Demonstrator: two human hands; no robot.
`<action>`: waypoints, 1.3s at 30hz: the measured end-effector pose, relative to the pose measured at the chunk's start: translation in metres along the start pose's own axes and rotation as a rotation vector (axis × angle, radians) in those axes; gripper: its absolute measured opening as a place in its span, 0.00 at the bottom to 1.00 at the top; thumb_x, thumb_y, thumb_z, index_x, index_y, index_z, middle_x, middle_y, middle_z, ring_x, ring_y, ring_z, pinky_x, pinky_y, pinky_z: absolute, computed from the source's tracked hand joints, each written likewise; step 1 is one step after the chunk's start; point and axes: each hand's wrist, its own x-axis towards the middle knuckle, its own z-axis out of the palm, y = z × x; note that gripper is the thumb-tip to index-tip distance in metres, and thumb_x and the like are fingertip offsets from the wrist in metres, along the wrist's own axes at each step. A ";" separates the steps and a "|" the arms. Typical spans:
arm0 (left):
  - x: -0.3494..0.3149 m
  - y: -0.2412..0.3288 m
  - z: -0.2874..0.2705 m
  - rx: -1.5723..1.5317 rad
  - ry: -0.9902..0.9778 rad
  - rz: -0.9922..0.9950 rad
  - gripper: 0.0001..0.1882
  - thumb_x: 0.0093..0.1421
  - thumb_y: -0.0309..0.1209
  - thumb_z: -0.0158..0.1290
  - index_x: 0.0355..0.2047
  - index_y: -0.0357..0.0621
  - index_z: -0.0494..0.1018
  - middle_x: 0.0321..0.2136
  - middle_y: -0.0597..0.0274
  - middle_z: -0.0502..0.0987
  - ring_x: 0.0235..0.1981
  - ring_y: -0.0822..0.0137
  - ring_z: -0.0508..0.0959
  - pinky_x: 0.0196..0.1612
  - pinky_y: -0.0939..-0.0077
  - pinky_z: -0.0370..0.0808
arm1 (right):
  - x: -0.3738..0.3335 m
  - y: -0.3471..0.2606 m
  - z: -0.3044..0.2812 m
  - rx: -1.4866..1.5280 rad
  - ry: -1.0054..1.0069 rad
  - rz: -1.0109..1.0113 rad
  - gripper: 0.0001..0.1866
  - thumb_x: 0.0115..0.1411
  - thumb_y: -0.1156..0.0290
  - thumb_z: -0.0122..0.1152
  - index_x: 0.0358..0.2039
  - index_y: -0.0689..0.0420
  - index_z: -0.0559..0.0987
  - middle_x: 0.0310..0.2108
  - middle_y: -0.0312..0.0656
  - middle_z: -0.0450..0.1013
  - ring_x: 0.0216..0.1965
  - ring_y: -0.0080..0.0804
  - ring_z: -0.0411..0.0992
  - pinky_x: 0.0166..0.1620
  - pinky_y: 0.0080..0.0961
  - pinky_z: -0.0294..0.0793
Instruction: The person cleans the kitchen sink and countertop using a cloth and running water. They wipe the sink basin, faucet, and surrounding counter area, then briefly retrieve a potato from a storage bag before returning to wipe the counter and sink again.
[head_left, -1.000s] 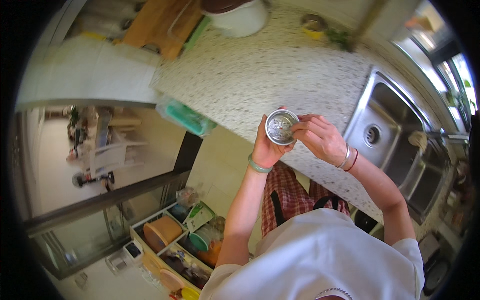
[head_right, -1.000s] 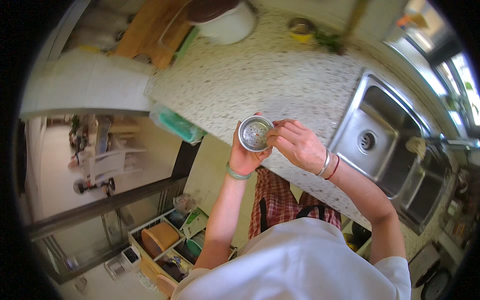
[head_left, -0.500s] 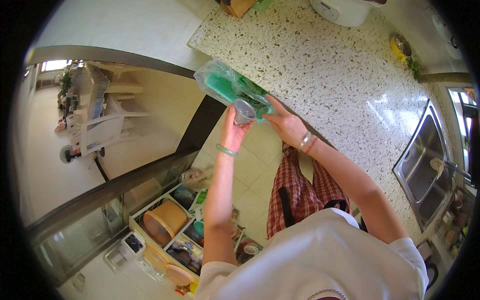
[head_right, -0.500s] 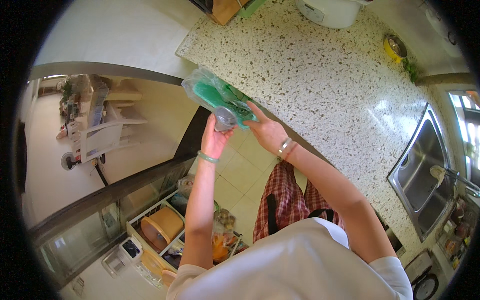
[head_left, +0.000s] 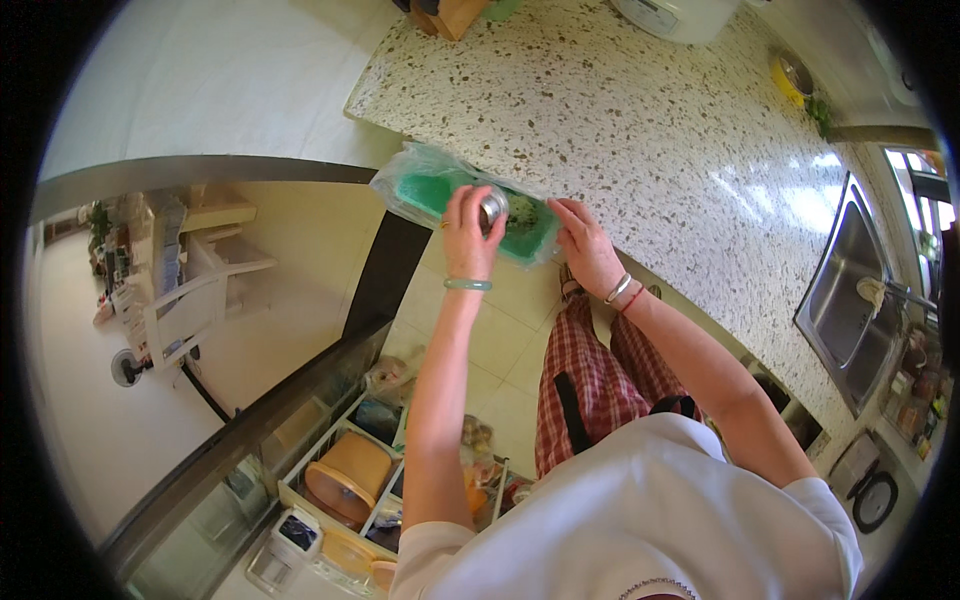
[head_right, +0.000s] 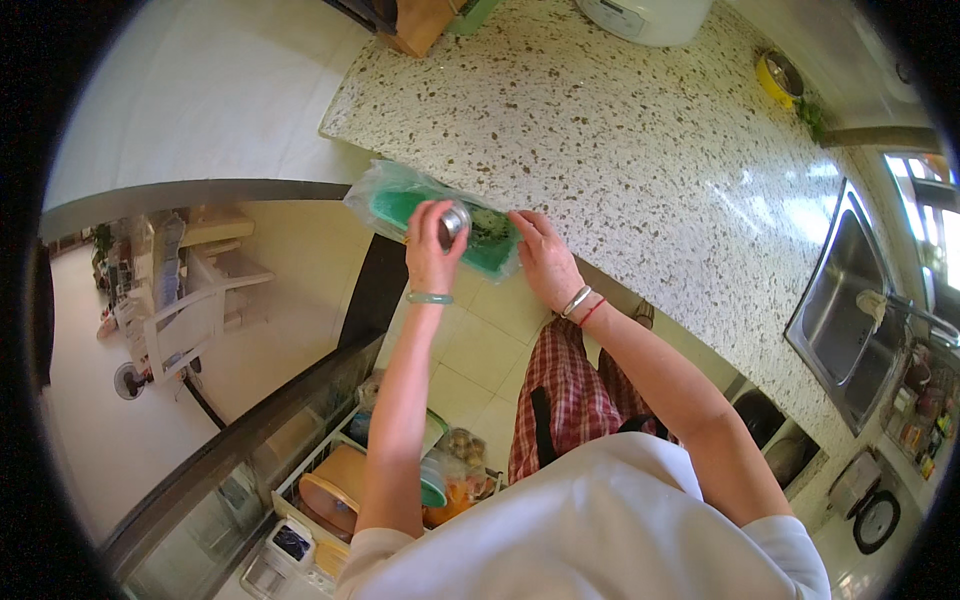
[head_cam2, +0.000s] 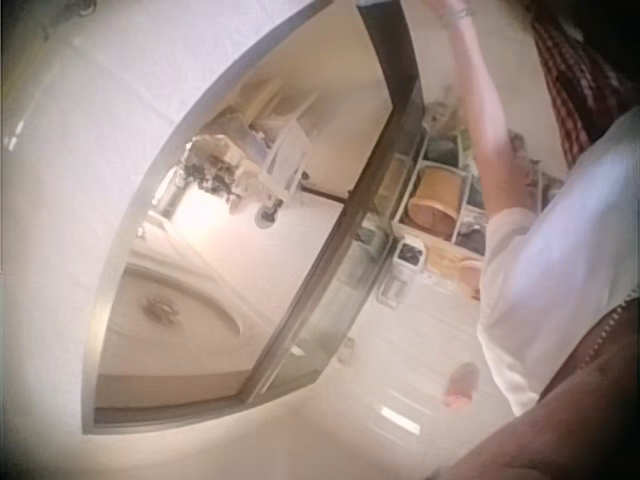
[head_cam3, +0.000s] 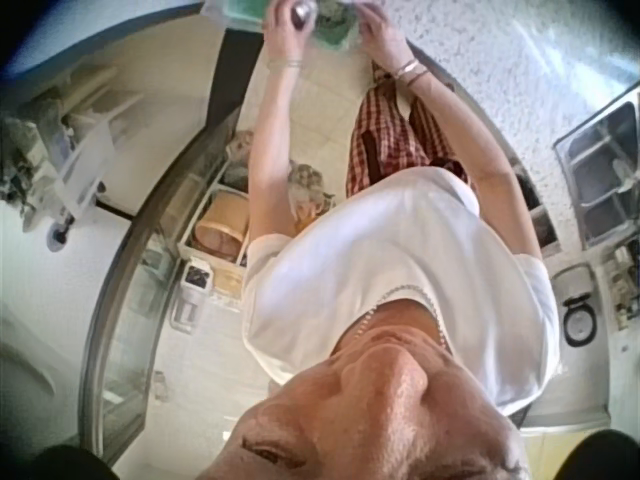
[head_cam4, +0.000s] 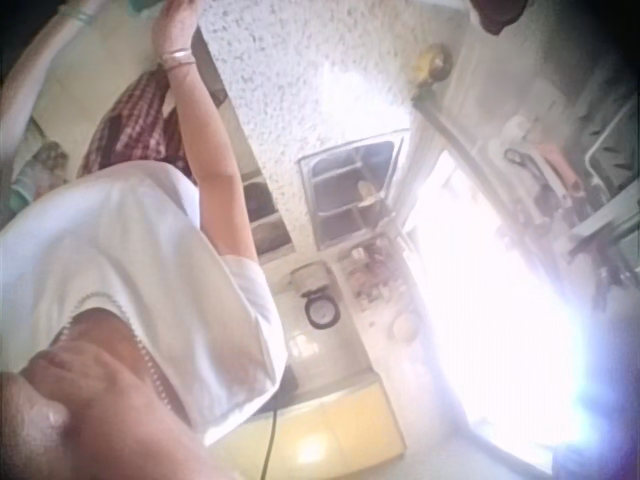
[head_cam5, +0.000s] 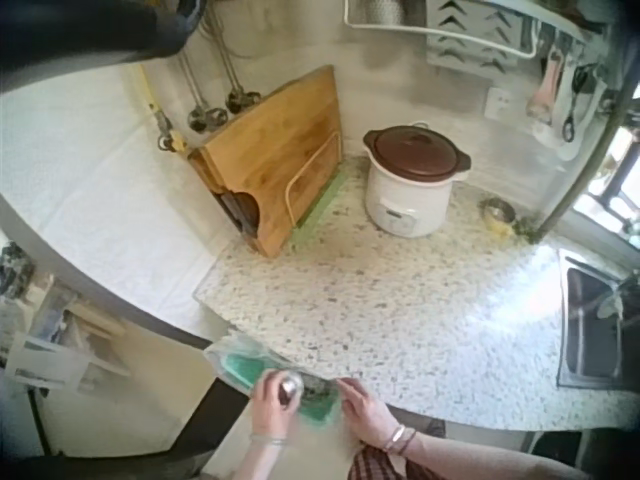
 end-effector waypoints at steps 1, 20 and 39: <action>-0.005 -0.003 -0.003 0.109 -0.127 0.035 0.25 0.46 0.24 0.64 0.46 0.51 0.71 0.49 0.56 0.69 0.47 0.51 0.73 0.48 0.62 0.72 | 0.000 -0.003 0.000 0.014 -0.013 0.011 0.23 0.56 0.82 0.48 0.55 0.61 0.68 0.52 0.49 0.65 0.47 0.49 0.70 0.48 0.36 0.72; -0.016 -0.016 -0.004 -0.542 -0.214 -0.282 0.25 0.58 0.28 0.58 0.55 0.48 0.65 0.54 0.60 0.69 0.51 0.60 0.73 0.45 0.67 0.74 | -0.001 -0.004 -0.003 0.009 0.022 0.084 0.18 0.56 0.79 0.53 0.49 0.59 0.74 0.50 0.47 0.69 0.41 0.47 0.73 0.45 0.35 0.74; -0.005 0.099 0.003 -1.625 -0.605 -0.774 0.28 0.67 0.43 0.32 0.64 0.42 0.56 0.56 0.57 0.68 0.54 0.63 0.71 0.49 0.60 0.75 | -0.008 -0.058 -0.087 0.043 0.094 0.303 0.29 0.44 0.61 0.73 0.45 0.55 0.71 0.34 0.40 0.72 0.27 0.33 0.74 0.30 0.30 0.74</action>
